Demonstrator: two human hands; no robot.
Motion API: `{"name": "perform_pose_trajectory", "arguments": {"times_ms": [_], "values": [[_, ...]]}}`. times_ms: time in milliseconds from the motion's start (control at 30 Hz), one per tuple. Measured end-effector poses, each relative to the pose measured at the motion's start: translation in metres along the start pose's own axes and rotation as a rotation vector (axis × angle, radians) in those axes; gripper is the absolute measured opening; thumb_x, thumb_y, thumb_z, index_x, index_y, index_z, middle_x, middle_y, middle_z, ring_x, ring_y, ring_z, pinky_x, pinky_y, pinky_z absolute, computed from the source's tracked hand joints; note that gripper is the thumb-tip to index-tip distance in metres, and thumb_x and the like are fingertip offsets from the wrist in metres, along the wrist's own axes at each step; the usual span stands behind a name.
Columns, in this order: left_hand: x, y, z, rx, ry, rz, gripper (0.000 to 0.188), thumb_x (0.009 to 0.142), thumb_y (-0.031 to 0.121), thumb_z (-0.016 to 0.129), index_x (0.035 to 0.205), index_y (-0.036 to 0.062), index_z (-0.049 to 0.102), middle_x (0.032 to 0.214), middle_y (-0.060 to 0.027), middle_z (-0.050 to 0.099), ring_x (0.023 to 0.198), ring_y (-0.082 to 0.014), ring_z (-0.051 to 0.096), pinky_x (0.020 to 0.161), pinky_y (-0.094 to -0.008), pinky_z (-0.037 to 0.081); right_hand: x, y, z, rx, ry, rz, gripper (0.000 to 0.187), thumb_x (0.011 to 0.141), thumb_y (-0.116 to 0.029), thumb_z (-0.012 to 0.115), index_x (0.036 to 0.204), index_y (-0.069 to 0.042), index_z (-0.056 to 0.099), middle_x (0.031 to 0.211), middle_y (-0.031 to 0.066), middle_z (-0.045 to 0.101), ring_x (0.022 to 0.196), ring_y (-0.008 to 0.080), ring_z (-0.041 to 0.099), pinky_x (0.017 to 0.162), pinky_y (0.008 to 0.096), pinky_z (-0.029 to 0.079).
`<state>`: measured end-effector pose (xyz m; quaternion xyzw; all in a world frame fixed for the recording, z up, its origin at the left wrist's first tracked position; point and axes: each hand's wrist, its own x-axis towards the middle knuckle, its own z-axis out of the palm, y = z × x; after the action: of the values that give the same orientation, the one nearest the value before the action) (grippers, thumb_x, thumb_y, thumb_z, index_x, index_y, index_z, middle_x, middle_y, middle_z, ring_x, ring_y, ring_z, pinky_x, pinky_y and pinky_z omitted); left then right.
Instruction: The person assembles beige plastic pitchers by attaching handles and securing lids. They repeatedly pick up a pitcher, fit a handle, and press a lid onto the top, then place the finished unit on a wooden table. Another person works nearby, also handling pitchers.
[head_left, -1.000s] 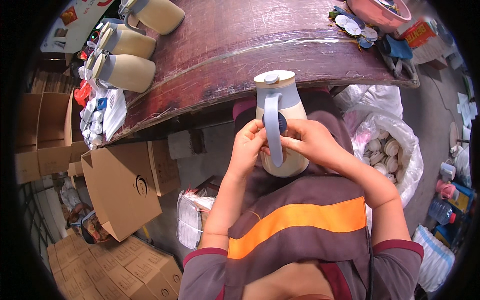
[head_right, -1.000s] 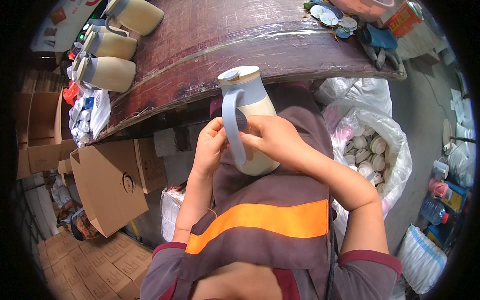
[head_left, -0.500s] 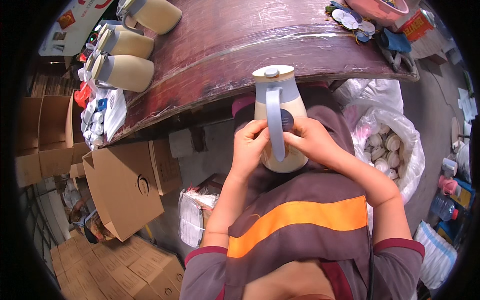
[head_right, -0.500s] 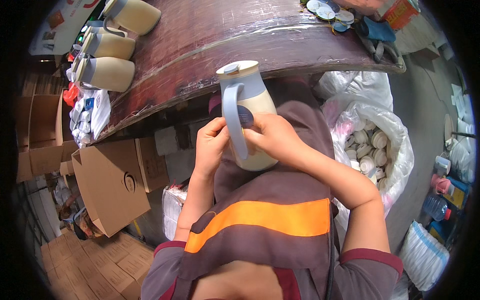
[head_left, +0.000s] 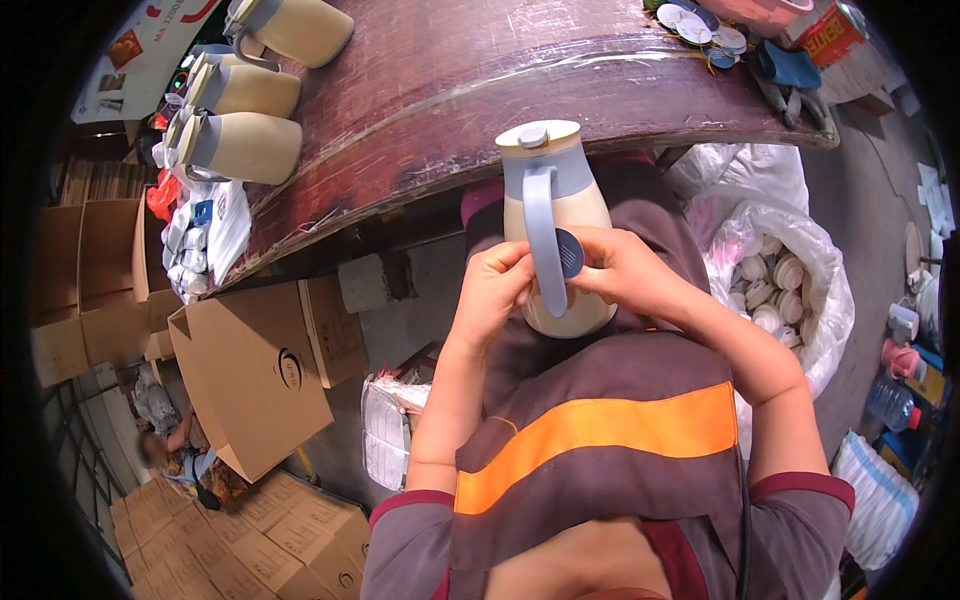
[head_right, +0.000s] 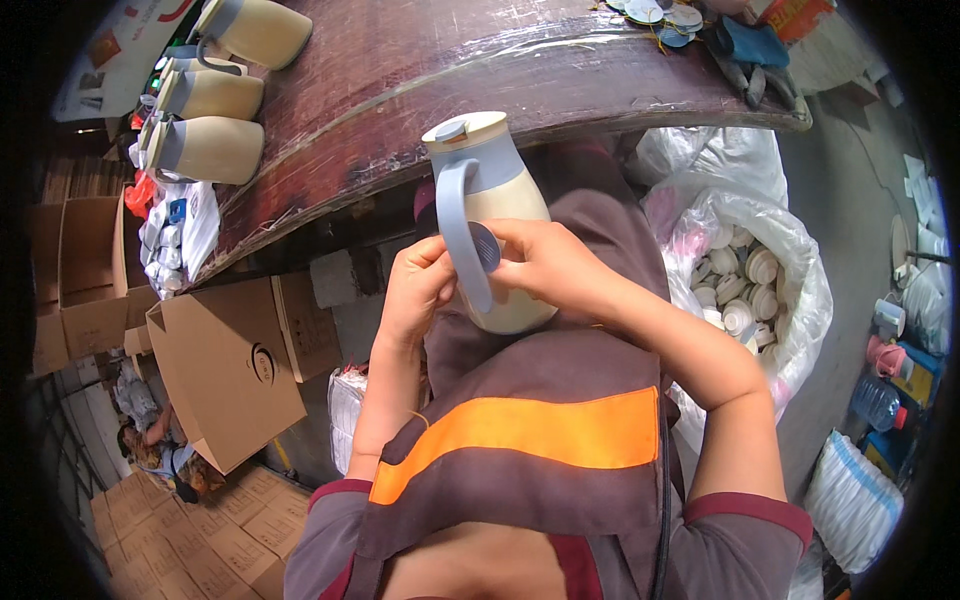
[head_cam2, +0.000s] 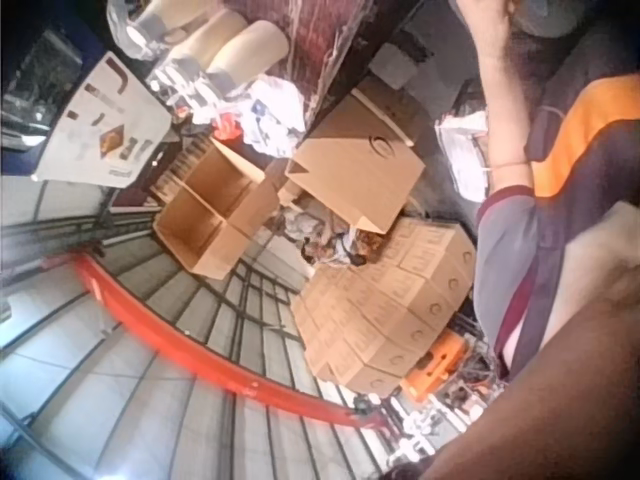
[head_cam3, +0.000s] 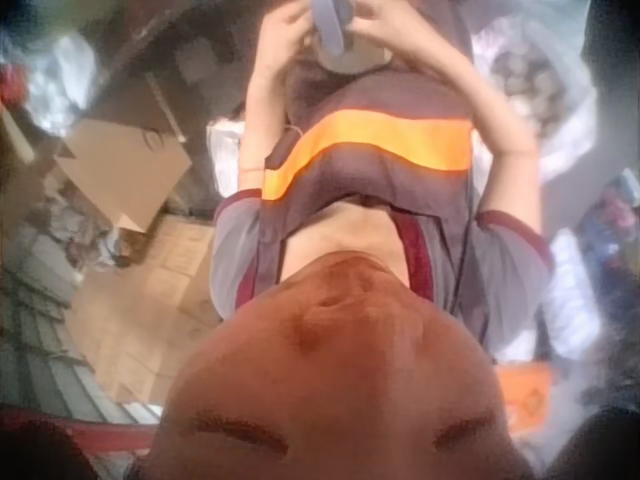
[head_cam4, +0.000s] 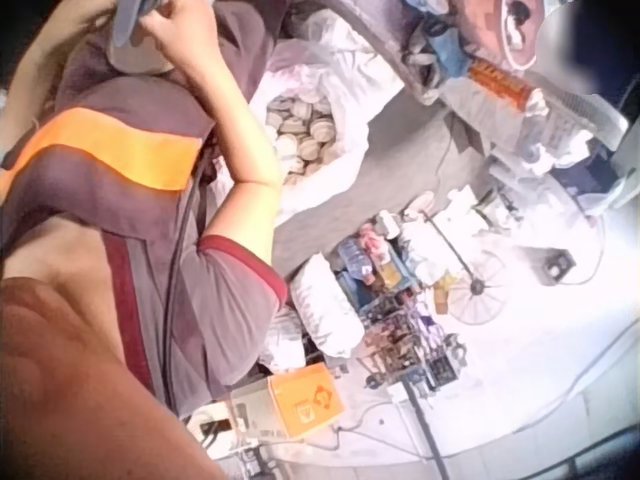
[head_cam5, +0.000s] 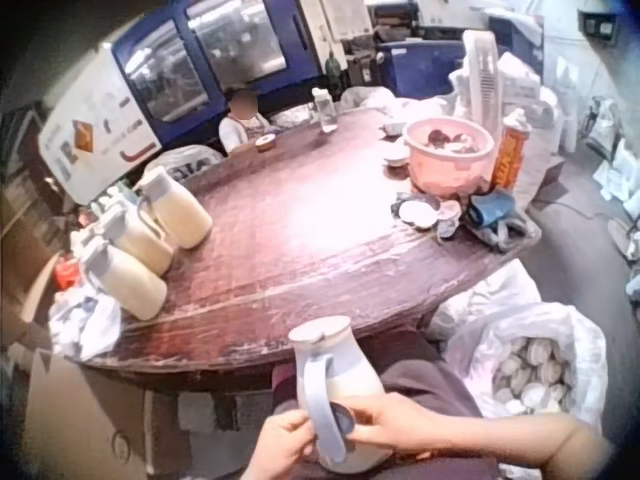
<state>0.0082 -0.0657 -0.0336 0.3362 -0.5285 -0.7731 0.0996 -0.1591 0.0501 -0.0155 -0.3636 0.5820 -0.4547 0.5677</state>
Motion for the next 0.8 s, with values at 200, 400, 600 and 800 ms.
{"name": "perform_pose_trajectory", "arguments": {"times_ms": [200, 400, 600, 800], "values": [[0.004, -0.015, 0.005, -0.236, 0.054, 0.107, 0.022, 0.096, 0.019, 0.059, 0.105, 0.0007, 0.066, 0.064, 0.0043, 0.057, 0.046, 0.0005, 0.040, 0.042, -0.0154, 0.030, 0.012, 0.015, -0.001, 0.226, -0.197, 0.200, 0.021, 0.090, -0.022, 0.057, 0.101, -0.007, 0.066, 0.067, -0.0028, 0.057, 0.052, 0.0037, 0.047, 0.048, 0.0187, 0.037], [0.007, -0.014, 0.008, -0.405, 0.134, 0.093, 0.019, 0.096, 0.018, 0.059, 0.104, 0.0021, 0.063, 0.062, 0.0052, 0.053, 0.045, -0.0003, 0.039, 0.041, -0.0157, 0.030, 0.004, 0.018, -0.001, 0.466, -0.121, 0.068, 0.017, 0.090, -0.021, 0.060, 0.093, -0.005, 0.064, 0.073, 0.0004, 0.059, 0.059, 0.0063, 0.050, 0.055, 0.0205, 0.040], [0.006, -0.012, 0.003, -0.375, 0.215, 0.124, 0.012, 0.094, 0.020, 0.062, 0.095, 0.0079, 0.061, 0.063, 0.0060, 0.050, 0.050, -0.0018, 0.042, 0.045, -0.0170, 0.033, -0.007, 0.005, -0.008, 0.424, -0.071, -0.031, 0.011, 0.085, -0.014, 0.066, 0.091, -0.005, 0.064, 0.091, 0.0013, 0.063, 0.087, 0.0097, 0.055, 0.079, 0.0250, 0.042], [-0.003, -0.004, 0.009, -0.405, 0.337, 0.211, 0.015, 0.093, 0.019, 0.063, 0.084, 0.0108, 0.055, 0.066, 0.0047, 0.051, 0.056, -0.0033, 0.046, 0.050, -0.0182, 0.037, -0.002, 0.001, -0.013, 0.895, -0.181, -0.201, 0.015, 0.087, -0.019, 0.061, 0.092, -0.005, 0.060, 0.092, 0.0090, 0.064, 0.098, 0.0189, 0.057, 0.094, 0.0345, 0.039]]}}
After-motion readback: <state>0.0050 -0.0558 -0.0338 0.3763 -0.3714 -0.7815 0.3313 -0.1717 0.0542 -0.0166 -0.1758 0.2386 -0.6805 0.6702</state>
